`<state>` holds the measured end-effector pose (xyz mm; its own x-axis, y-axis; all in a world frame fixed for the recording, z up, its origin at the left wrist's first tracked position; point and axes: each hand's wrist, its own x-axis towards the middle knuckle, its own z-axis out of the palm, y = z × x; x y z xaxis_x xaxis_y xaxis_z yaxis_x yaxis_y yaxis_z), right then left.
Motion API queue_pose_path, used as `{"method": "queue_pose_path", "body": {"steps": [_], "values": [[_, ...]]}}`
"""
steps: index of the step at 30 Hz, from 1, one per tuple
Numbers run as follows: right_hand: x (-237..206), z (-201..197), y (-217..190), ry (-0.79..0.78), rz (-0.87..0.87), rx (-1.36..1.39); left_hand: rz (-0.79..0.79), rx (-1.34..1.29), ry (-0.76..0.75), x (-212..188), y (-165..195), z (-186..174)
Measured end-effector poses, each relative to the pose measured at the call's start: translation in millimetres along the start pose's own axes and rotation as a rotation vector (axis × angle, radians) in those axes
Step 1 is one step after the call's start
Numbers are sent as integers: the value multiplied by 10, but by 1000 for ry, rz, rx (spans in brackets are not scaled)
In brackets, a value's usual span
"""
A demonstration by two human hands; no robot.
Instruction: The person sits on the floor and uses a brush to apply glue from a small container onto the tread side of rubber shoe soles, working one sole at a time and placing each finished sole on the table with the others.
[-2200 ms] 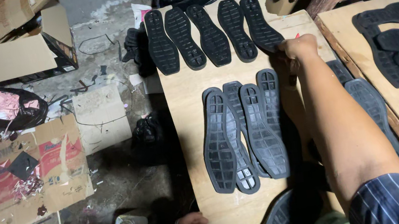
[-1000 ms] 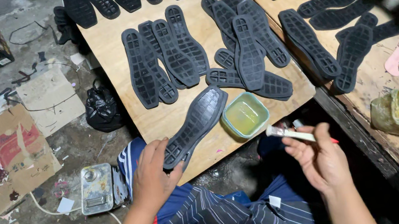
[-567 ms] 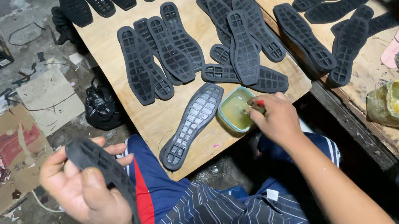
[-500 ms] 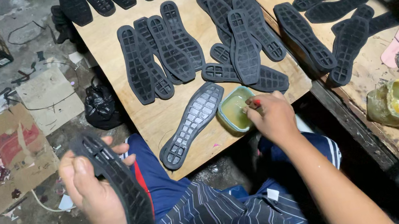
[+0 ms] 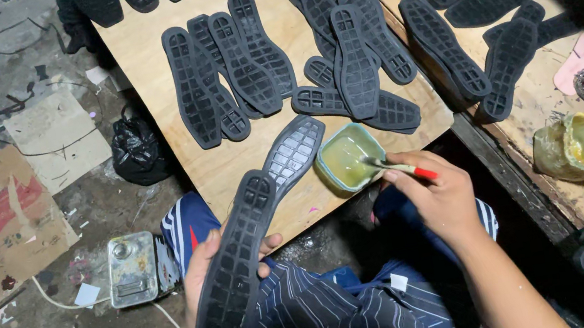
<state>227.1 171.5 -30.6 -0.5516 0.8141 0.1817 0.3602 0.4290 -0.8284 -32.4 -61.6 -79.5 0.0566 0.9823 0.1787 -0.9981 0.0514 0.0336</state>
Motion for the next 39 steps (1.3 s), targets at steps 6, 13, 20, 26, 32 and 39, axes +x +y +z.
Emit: {"method": "queue_pose_path", "body": {"steps": [6,13,20,26,32,39], "values": [[-143,-17,98,-27,45,132,25,430,413,201,-136,194],[-137,-107,-149,89,339,593,-95,541,258,447,-299,510],[-201,21,-578,237,273,786,-146,793,244,599,-388,780],[-280,249,-602,253,154,631,-184,911,252,617,-434,906],[-471,337,-655,172,-123,440,-219,926,284,609,-399,905],[-271,277,-629,260,-72,383,-235,913,288,577,-360,881]]}}
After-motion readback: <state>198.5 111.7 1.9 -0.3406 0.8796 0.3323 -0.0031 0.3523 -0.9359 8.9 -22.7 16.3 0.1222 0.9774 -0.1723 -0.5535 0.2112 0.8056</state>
